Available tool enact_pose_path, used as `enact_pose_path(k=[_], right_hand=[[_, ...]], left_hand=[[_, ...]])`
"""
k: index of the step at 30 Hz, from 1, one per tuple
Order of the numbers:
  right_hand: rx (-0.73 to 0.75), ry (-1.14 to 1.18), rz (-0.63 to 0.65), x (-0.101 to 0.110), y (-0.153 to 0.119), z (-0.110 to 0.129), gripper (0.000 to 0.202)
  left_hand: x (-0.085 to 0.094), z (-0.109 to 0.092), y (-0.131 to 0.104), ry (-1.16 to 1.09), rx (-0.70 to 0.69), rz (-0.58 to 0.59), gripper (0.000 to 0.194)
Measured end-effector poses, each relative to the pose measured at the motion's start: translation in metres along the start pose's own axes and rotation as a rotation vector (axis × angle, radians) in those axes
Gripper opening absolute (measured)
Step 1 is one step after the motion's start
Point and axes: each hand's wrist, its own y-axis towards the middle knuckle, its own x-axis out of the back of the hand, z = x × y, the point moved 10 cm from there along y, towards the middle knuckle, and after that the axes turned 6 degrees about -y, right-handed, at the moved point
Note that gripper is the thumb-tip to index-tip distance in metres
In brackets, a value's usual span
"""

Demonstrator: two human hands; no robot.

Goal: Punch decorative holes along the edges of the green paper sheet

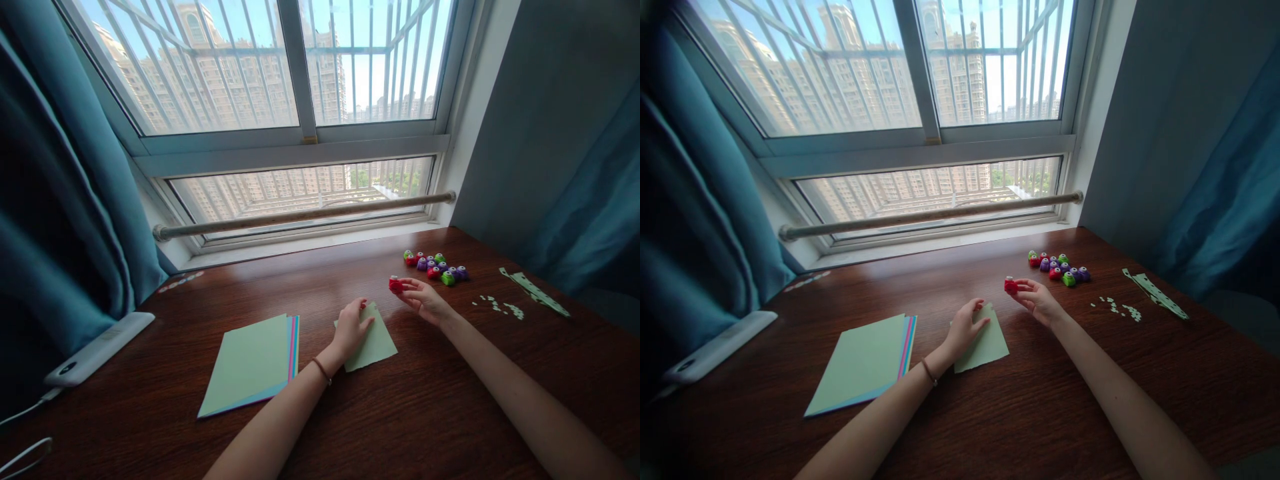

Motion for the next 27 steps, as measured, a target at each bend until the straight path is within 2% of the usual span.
enact_pose_path(k=[4, 7, 11, 16, 19, 23, 24, 27], right_hand=[[-0.060, -0.013, 0.026, -0.011, -0.002, -0.018, 0.032], [-0.085, -0.017, 0.054, -0.021, -0.004, -0.029, 0.031], [-0.077, 0.026, 0.088, -0.032, -0.008, -0.030, 0.033], [-0.071, -0.016, 0.175, -0.044, -0.012, -0.027, 0.033], [-0.061, -0.026, 0.143, -0.039, -0.010, -0.028, 0.034], [-0.015, -0.018, 0.099, -0.030, -0.006, -0.027, 0.038], [-0.002, -0.023, 0.094, -0.029, -0.006, -0.026, 0.039], [0.028, -0.047, 0.086, -0.028, -0.005, -0.024, 0.038]], left_hand=[[-0.004, -0.014, -0.002, 0.034, -0.068, 0.053, 0.050], [-0.011, -0.027, -0.007, 0.145, -0.159, 0.107, 0.053], [-0.018, -0.034, -0.011, 0.248, -0.201, 0.152, 0.055], [-0.018, -0.040, -0.012, 0.301, -0.245, 0.145, 0.057], [-0.014, -0.038, -0.011, 0.330, -0.218, 0.099, 0.051], [-0.002, -0.030, -0.010, 0.385, -0.126, 0.008, 0.030], [0.001, -0.027, -0.010, 0.420, -0.092, -0.008, 0.029], [0.006, -0.015, -0.009, 0.545, 0.018, -0.016, 0.045]])
